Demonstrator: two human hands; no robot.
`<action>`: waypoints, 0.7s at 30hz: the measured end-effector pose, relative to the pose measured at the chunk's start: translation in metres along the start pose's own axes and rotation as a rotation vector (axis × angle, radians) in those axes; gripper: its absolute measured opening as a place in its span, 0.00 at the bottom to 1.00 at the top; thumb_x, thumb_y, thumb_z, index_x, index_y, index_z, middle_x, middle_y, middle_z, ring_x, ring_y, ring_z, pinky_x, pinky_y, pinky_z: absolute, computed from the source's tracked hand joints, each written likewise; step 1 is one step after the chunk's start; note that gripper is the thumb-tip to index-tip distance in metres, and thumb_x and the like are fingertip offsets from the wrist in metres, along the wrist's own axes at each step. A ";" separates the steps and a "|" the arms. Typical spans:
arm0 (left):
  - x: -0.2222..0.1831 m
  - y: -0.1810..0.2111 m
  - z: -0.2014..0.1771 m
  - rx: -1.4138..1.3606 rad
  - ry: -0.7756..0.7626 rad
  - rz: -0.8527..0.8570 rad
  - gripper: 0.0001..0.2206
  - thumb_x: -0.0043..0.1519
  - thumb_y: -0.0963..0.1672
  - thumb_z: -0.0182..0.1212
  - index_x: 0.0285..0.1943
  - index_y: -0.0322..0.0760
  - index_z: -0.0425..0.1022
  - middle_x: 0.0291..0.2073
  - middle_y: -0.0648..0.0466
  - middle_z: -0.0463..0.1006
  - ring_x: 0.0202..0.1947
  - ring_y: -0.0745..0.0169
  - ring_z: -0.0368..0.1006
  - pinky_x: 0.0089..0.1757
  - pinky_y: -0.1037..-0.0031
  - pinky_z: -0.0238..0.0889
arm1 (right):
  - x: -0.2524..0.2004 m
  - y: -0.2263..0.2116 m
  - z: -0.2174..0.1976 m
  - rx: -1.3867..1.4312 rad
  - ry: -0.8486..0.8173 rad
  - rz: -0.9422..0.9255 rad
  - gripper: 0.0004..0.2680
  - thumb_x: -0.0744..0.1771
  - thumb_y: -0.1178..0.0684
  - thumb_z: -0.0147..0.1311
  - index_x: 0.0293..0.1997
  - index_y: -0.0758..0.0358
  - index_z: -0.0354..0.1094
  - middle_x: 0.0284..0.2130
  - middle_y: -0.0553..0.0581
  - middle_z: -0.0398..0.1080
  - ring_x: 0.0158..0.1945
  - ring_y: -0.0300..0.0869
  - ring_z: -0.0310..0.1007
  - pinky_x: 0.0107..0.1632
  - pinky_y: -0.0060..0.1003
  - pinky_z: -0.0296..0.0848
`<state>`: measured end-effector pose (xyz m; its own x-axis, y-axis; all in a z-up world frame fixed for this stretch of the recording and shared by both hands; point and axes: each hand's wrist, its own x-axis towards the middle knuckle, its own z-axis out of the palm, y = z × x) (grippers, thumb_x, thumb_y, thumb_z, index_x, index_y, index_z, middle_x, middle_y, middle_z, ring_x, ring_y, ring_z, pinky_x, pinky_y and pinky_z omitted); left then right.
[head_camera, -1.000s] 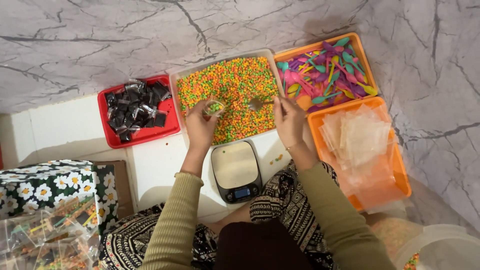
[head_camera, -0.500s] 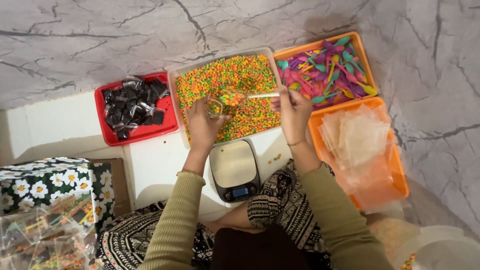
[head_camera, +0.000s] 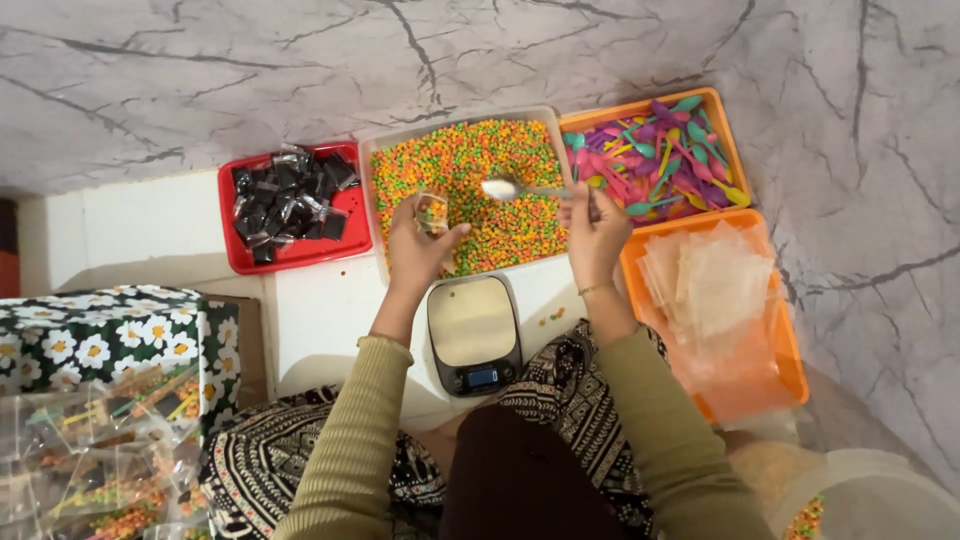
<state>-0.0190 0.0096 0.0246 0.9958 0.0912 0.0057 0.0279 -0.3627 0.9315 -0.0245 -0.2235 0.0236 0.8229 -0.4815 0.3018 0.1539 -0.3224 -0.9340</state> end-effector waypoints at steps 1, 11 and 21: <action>-0.006 0.005 -0.003 -0.004 0.004 0.008 0.34 0.52 0.47 0.81 0.61 0.25 0.65 0.53 0.33 0.67 0.59 0.21 0.64 0.56 0.39 0.62 | -0.006 0.021 -0.003 0.002 0.001 -0.010 0.08 0.71 0.58 0.53 0.38 0.70 0.77 0.25 0.65 0.77 0.27 0.46 0.80 0.29 0.34 0.83; -0.096 0.056 -0.018 -0.063 0.101 0.228 0.35 0.48 0.44 0.81 0.65 0.31 0.67 0.54 0.37 0.69 0.60 0.30 0.67 0.59 0.46 0.61 | -0.074 -0.131 -0.033 -0.073 -0.565 0.022 0.15 0.71 0.46 0.54 0.64 0.57 0.66 0.61 0.70 0.66 0.62 0.70 0.65 0.59 0.65 0.70; -0.232 0.085 -0.038 -0.096 0.197 0.313 0.40 0.43 0.45 0.83 0.66 0.38 0.66 0.57 0.49 0.67 0.62 0.41 0.67 0.61 0.57 0.60 | -0.126 -0.202 -0.063 -0.289 -0.895 -0.171 0.07 0.63 0.62 0.60 0.43 0.57 0.77 0.32 0.58 0.81 0.34 0.48 0.83 0.35 0.38 0.81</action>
<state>-0.2507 -0.0071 0.1162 0.9189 0.1695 0.3562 -0.2924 -0.3134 0.9035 -0.1933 -0.1489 0.1866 0.9334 0.3537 0.0599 0.2683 -0.5773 -0.7712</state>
